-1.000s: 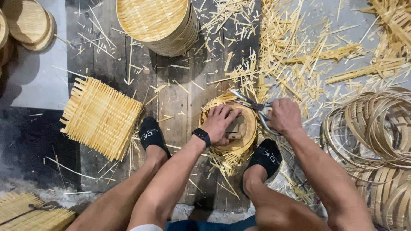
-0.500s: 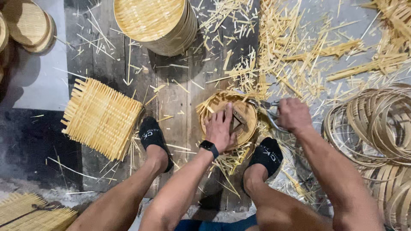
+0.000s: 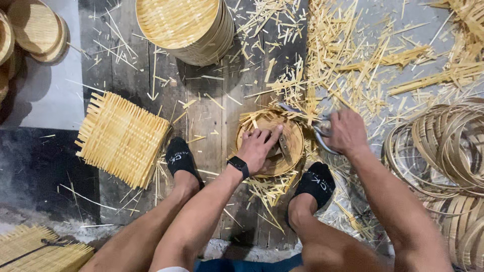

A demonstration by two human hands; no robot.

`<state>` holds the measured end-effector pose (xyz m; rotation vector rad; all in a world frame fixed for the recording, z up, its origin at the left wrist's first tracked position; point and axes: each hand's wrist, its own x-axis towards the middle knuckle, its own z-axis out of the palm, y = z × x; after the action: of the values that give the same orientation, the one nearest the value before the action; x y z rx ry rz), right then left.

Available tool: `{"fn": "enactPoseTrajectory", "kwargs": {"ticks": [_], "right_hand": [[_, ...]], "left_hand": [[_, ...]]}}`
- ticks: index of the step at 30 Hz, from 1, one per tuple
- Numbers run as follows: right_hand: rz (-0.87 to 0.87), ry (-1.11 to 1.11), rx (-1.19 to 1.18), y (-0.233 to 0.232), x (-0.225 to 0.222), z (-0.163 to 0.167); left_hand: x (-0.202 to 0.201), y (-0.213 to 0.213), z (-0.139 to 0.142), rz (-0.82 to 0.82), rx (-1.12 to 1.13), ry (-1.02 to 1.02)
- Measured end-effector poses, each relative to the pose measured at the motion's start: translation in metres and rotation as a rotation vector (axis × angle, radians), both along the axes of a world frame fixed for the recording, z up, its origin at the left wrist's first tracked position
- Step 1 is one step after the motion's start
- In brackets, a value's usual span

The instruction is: The person sits on the floor of a bamboo workshop and assembles bamboo steamer baskets. They trim bamboo strips with scissors, fit woven bamboo mats into round rims, press a wooden block into the rim to seat the mat, and place finished baskets onto a stack.

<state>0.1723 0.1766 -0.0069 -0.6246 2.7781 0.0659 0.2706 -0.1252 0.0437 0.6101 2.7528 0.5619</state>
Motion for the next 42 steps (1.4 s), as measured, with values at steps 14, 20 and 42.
{"fn": "enactPoseTrajectory", "kwargs": {"ticks": [14,20,42], "right_hand": [[0.015,-0.066,0.087,-0.003,0.001,0.001],[-0.072,-0.217,0.129,-0.026,-0.001,0.019],[-0.107,-0.296,0.205,-0.016,0.019,0.017]], "left_hand": [[0.018,0.055,-0.002,0.769,0.147,0.067],[0.016,0.035,-0.008,0.606,0.097,-0.012],[-0.003,0.003,0.004,0.187,0.113,-0.056]]}}
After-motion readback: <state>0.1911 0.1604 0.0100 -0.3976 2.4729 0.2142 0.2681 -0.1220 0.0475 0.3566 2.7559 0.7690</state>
